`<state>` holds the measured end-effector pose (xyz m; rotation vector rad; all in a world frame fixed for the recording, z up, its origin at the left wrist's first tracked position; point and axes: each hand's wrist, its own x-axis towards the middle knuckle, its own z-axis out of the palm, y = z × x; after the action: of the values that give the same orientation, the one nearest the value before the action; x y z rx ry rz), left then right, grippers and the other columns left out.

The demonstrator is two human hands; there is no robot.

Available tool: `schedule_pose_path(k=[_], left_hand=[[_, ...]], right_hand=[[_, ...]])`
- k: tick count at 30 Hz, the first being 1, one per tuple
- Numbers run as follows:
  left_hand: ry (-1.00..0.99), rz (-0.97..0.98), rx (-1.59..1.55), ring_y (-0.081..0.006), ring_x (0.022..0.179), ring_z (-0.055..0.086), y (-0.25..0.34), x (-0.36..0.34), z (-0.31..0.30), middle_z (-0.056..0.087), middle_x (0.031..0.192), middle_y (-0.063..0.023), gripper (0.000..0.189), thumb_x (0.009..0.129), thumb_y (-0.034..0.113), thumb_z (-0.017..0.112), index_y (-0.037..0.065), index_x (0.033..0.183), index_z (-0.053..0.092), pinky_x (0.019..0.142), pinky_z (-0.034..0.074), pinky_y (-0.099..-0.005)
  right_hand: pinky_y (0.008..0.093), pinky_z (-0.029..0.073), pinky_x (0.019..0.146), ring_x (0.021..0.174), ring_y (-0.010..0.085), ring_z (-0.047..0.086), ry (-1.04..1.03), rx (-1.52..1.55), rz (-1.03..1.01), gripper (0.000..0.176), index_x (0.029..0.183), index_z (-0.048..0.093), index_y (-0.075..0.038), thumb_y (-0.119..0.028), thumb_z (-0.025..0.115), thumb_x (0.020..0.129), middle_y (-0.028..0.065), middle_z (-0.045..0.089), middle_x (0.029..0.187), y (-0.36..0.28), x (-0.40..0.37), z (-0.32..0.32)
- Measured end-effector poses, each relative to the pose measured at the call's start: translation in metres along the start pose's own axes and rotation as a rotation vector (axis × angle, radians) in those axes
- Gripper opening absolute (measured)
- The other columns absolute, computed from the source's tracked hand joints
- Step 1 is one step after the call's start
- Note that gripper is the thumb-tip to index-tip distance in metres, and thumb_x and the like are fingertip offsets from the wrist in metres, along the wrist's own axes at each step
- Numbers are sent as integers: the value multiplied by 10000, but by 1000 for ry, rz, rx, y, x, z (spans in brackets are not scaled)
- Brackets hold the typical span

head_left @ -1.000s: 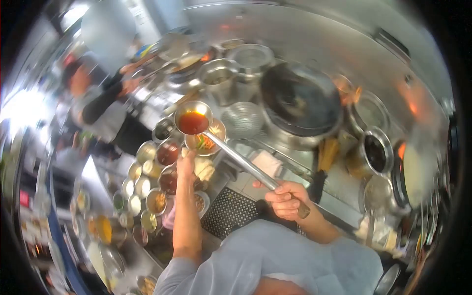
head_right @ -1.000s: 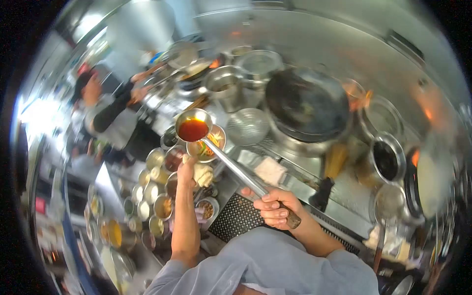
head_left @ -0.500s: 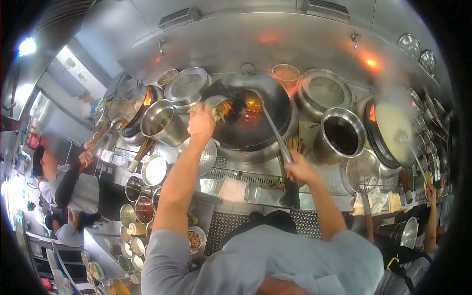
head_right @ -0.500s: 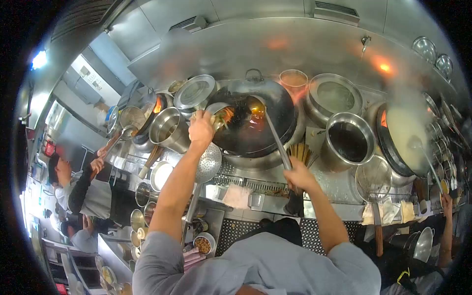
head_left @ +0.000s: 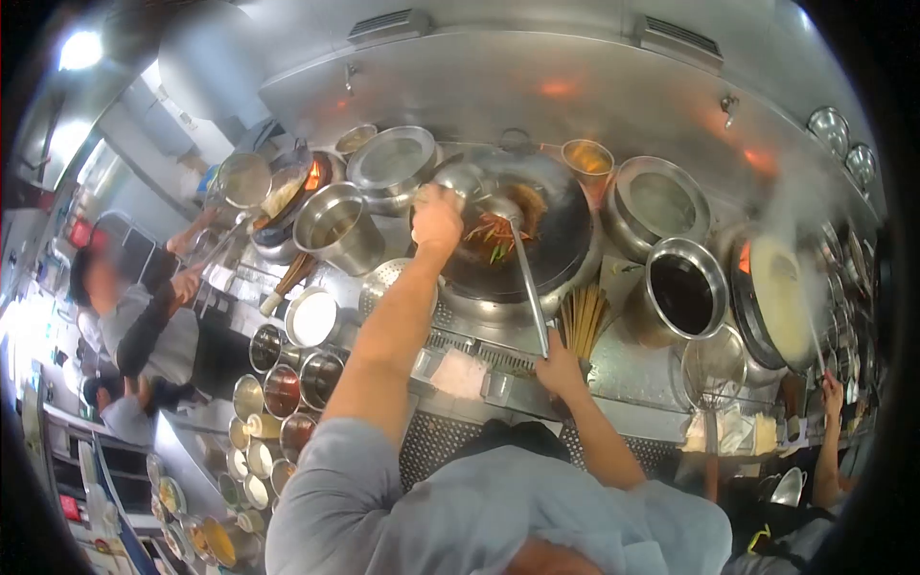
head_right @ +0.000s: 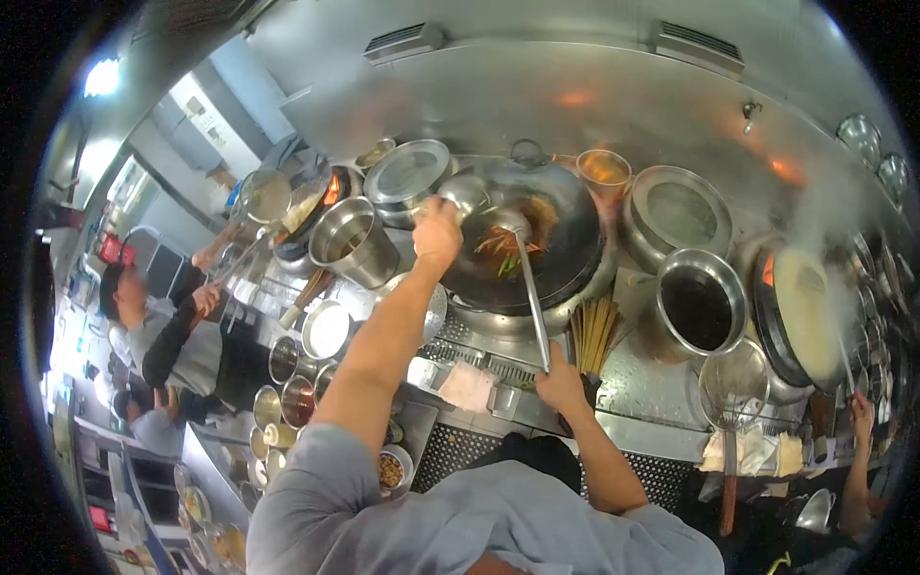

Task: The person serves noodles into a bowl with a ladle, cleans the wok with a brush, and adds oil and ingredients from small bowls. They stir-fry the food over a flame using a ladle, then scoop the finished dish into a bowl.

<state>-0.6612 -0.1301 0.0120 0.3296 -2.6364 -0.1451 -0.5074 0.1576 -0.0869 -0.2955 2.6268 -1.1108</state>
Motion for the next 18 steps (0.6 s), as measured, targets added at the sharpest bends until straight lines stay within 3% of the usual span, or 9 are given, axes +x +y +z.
schedule_pose_path(k=[2,6,7,9,10,11,12,15,18], left_hand=[[-80,94,20,-444,1063,534,-17,-14,-2,478,1270,-129,234,847,137,553,119,1078,588,842,508,-490],[150,-384,-262,-383,926,615,-69,-33,-29,603,1072,-161,248,820,151,613,88,1061,603,784,524,-454],[196,-497,-310,-367,873,645,-89,-45,-38,635,1018,-167,261,813,159,632,81,1061,609,759,534,-437],[312,-646,-811,-296,808,660,-124,-95,-47,660,878,-145,238,836,157,626,34,1040,615,720,539,-387],[348,-812,-1205,-226,809,648,-116,-131,-86,653,845,-106,212,853,143,625,13,1020,619,700,538,-371],[306,-950,-1255,-218,797,637,-122,-170,-111,648,884,-97,205,859,119,625,14,1034,606,693,537,-383],[395,-963,-1552,-200,777,626,-134,-216,-112,645,904,-85,227,860,115,638,14,1058,593,688,533,-372],[612,-1186,-1528,-175,764,621,-137,-373,-145,646,907,-70,235,858,94,641,18,1074,588,690,529,-346],[918,-1442,-1417,-180,758,649,-106,-523,-185,661,935,-85,225,856,72,636,16,1071,601,677,541,-329]], right_hand=[[527,468,826,911,466,616,-1,-127,46,633,1402,344,-52,-135,543,807,321,633,923,-14,4,1],[526,475,796,797,437,645,50,-368,7,639,1423,319,-26,-163,551,843,275,661,869,-35,19,-17],[511,471,841,892,415,632,-13,-462,98,678,1424,326,-39,-221,611,836,268,650,968,-27,39,-15],[502,458,889,1028,396,581,192,-756,-180,727,1426,338,-49,-256,675,817,250,604,1101,-54,31,-31],[492,414,947,1191,354,480,88,-606,-227,743,1429,341,-25,-274,686,821,218,517,1271,-81,24,-40],[467,445,905,1104,340,548,194,-475,-494,611,1396,418,-47,-183,659,851,199,569,1195,-79,26,-27],[427,462,864,1041,300,572,43,-219,-587,556,1381,452,-59,-146,642,866,176,589,1133,-90,17,-14],[257,464,726,818,101,536,-758,270,-515,451,1357,505,-71,-71,582,913,36,606,968,-110,-7,56],[277,501,735,802,136,617,-1288,-104,-681,399,1268,558,-29,-136,617,889,82,678,967,-122,-49,138]])
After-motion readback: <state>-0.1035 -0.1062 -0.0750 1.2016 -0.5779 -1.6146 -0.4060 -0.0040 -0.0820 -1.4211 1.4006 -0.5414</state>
